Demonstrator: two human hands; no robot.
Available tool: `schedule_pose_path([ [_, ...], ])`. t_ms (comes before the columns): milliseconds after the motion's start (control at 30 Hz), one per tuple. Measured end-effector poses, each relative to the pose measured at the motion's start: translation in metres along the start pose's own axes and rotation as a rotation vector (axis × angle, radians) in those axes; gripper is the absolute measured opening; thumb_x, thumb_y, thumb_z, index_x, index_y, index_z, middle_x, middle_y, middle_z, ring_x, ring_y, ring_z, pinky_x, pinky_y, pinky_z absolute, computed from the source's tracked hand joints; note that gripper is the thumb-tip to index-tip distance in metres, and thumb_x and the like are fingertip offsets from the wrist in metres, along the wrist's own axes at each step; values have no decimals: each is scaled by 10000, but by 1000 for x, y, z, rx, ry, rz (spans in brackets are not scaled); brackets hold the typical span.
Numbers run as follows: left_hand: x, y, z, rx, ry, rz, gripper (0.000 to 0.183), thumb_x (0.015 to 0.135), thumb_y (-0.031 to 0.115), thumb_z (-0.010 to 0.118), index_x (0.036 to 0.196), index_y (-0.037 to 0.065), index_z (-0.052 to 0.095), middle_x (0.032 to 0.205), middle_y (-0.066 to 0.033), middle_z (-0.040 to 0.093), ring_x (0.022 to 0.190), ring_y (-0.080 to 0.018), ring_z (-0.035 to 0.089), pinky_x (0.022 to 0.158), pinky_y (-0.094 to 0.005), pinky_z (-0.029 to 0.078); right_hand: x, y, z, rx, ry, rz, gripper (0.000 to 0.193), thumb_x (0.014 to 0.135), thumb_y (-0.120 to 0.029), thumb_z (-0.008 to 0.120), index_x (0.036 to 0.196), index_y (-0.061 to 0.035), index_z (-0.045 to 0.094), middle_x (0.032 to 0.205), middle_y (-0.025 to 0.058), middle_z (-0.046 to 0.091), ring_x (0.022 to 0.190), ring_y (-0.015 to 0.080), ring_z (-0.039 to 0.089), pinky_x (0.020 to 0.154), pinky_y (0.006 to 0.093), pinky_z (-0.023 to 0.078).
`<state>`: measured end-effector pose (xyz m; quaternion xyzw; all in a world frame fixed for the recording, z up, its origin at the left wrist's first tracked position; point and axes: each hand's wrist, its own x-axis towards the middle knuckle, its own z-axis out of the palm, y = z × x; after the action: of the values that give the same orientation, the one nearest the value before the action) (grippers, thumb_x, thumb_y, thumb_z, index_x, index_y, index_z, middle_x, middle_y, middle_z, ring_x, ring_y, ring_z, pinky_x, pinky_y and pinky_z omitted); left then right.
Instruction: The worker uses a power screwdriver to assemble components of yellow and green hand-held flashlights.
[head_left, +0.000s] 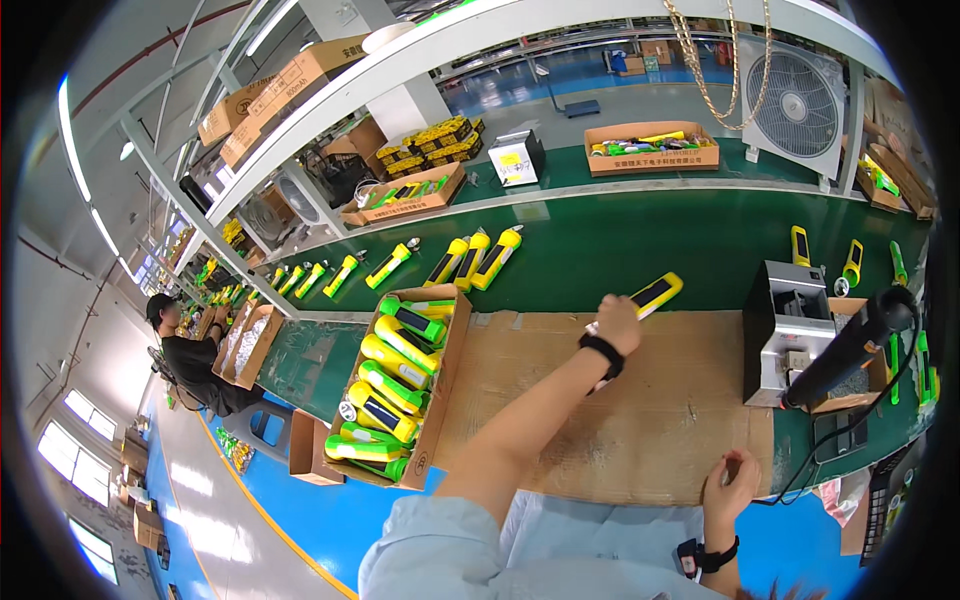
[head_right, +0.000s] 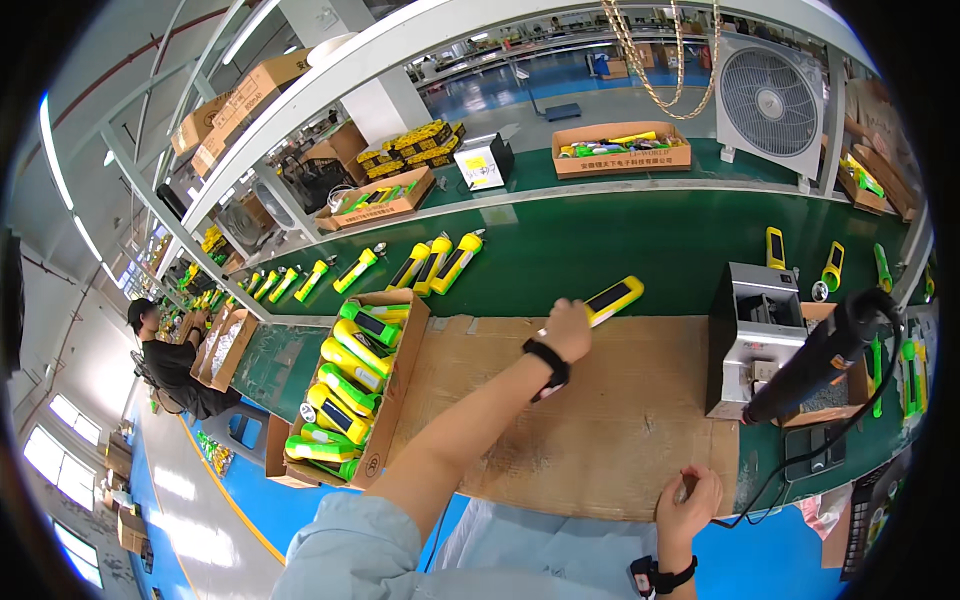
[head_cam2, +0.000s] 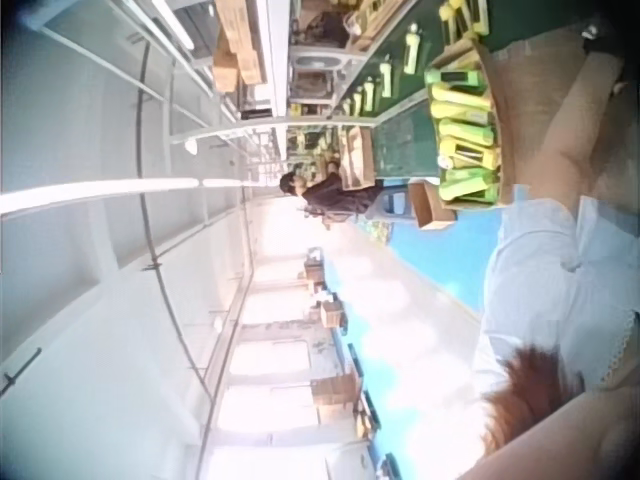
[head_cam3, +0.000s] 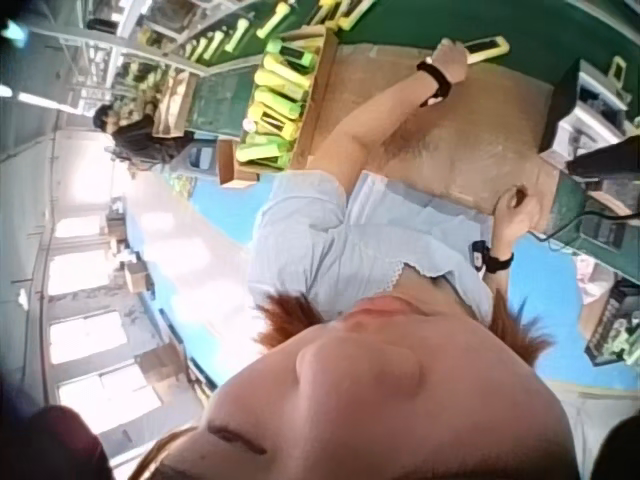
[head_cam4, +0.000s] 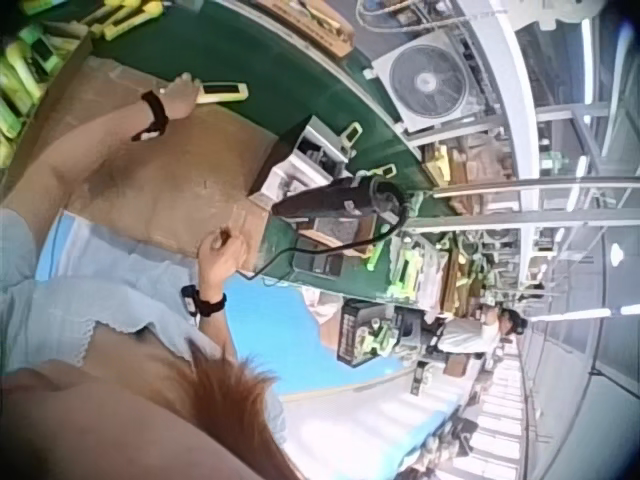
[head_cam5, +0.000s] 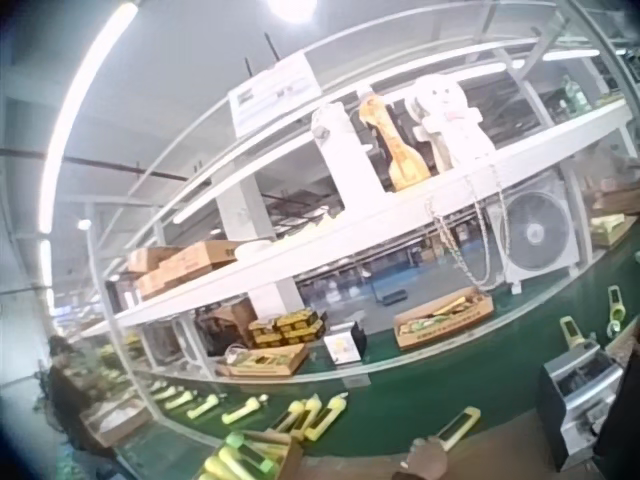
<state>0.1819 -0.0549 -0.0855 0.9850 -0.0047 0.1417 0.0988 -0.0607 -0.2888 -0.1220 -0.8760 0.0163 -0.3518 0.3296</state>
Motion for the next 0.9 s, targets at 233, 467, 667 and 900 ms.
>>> schedule_pose_path([
  [233, 119, 100, 78, -159, 76, 134, 559, 652, 379, 800, 1015, 33, 552, 991, -122, 588, 951, -285, 582, 822, -377, 463, -9, -2, 4, 100, -17, 186, 141, 730, 82, 545, 850, 9, 546, 845, 141, 546, 808, 309, 542, 730, 362, 466],
  [467, 113, 93, 39, -172, 121, 273, 734, 552, 540, 806, 1008, 20, 559, 1003, -131, 588, 985, -277, 525, 834, -390, 402, -7, 7, -1, 18, -56, 184, 159, 735, 117, 508, 861, 25, 539, 871, 151, 561, 849, 316, 554, 885, 392, 429],
  [667, 162, -88, -37, 194, 49, -376, 559, 658, 422, 711, 1040, 28, 604, 1118, -178, 584, 1068, -343, 552, 883, -453, 442, 5, -5, -7, -41, -87, 139, 152, 728, 114, 504, 843, 20, 535, 823, 155, 547, 850, 349, 561, 927, 454, 418],
  [900, 133, -284, -34, 285, -193, -764, 1002, 584, 617, 758, 1344, 90, 372, 1306, -222, 477, 1207, -373, 472, 971, -497, 368, -5, 2, -2, -57, -61, 58, 152, 704, 122, 480, 790, 4, 523, 759, 133, 532, 770, 325, 570, 953, 539, 413],
])
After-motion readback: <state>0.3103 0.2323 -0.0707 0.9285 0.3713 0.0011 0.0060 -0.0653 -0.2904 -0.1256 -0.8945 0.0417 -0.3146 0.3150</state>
